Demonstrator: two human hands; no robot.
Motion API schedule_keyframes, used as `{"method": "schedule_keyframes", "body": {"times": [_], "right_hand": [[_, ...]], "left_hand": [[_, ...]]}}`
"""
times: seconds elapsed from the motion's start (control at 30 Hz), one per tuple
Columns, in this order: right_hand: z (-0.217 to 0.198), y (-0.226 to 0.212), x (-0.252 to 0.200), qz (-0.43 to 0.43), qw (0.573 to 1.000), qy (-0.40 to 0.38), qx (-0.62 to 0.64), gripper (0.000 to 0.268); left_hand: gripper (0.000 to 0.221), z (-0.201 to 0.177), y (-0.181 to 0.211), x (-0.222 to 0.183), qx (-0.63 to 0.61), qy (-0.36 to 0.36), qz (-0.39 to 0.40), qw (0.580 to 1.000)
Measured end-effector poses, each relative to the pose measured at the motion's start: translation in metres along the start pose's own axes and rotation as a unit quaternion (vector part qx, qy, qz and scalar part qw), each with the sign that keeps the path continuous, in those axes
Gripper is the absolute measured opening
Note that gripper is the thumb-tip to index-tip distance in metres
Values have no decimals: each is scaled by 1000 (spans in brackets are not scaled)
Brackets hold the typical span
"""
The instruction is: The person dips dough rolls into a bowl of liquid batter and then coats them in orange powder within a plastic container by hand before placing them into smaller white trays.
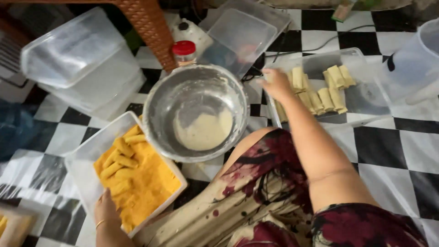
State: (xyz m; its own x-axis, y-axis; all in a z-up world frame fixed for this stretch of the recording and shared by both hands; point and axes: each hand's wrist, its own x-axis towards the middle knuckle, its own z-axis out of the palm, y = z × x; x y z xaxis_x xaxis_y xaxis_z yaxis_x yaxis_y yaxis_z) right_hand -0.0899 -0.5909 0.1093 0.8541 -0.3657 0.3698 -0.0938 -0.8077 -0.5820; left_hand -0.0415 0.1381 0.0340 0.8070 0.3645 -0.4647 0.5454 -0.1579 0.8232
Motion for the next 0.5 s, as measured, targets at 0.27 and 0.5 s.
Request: {"method": "schedule_keyframes", "body": {"times": [0.27, 0.5], "right_hand": [[-49, 354, -55, 337, 876, 18, -345, 52], [-87, 349, -25, 143, 901, -44, -407, 64]], "left_hand": [[48, -5, -48, 59, 101, 123, 93, 983], [46, 10, -43, 50, 195, 166, 107, 961]]}}
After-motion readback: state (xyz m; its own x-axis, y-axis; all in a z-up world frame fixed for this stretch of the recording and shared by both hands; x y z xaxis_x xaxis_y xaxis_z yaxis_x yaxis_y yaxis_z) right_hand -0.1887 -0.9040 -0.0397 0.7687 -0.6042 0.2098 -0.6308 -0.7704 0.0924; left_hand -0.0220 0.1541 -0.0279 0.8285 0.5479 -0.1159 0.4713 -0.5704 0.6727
